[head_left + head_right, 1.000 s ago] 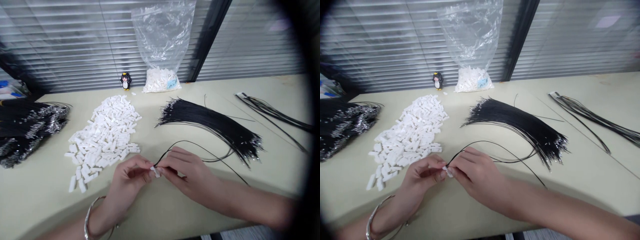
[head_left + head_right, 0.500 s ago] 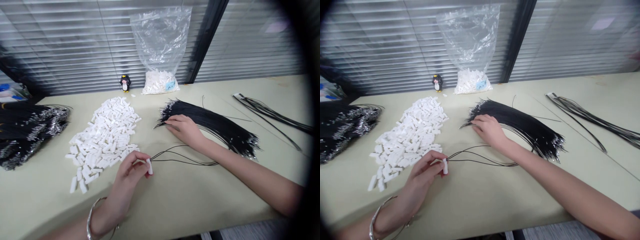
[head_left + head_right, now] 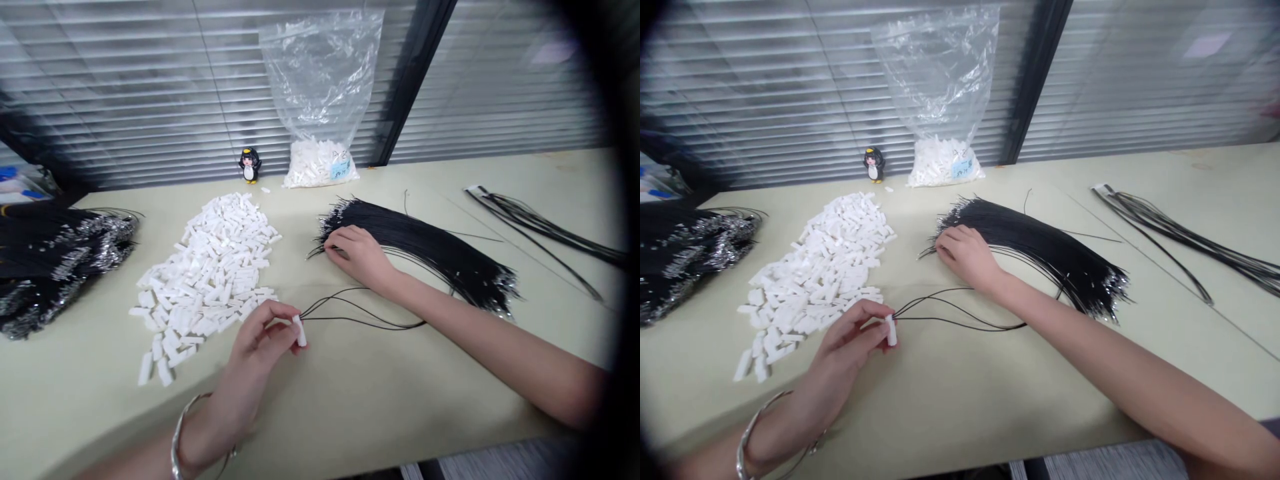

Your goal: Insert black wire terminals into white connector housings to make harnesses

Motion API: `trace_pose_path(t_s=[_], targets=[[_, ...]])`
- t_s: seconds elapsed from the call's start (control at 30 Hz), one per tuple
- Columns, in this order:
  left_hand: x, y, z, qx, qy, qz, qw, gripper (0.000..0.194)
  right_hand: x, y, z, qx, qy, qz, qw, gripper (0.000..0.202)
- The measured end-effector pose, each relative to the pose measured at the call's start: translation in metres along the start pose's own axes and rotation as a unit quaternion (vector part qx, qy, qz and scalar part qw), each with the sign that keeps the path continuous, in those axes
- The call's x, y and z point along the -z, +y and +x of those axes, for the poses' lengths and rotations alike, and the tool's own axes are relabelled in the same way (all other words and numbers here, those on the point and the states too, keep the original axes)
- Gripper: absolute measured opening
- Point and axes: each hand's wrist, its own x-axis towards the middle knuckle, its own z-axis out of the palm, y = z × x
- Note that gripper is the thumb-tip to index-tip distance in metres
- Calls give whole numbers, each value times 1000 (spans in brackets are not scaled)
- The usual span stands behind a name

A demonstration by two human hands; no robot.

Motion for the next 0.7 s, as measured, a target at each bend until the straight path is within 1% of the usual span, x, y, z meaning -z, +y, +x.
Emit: trace_pose_path(t_s=[0.1,0.2,0.27,0.3,0.33,0.37,0.47,0.5,0.57,0.7], targets=[[1,1,1,4,-2,-6,1000,8,7,-6,0,-19,36,35,999,15],[1,2,1,1,-8,4,1000,10,24,-18,-3,-54,75,77,993,15],[1,3,1,-3,-12,10,1000,12,41,-34,-10,-69,99,108,987,15],[0,3,1,-5,-12,9,1000,12,49,-44,-15,-69,109,123,984,17],[0,3,1,-7,-11,8,1000,12,57,-56,-20,-59,122,159,978,21],[0,4,1,-8,-10,7,1000,12,64,-67,-25,-38,123,176,976,23],[-1,3,1,-16,-3,6,1000,12,74,-98,-40,72,55,136,987,15],[0,3,0,-17,-1,5,1000,13,74,-105,-44,92,31,125,987,13],[0,3,0,-12,2,5,1000,13,70,-112,-48,111,7,111,988,10],[1,3,-1,-1,4,1,1000,14,61,-111,-50,122,21,86,989,4]])
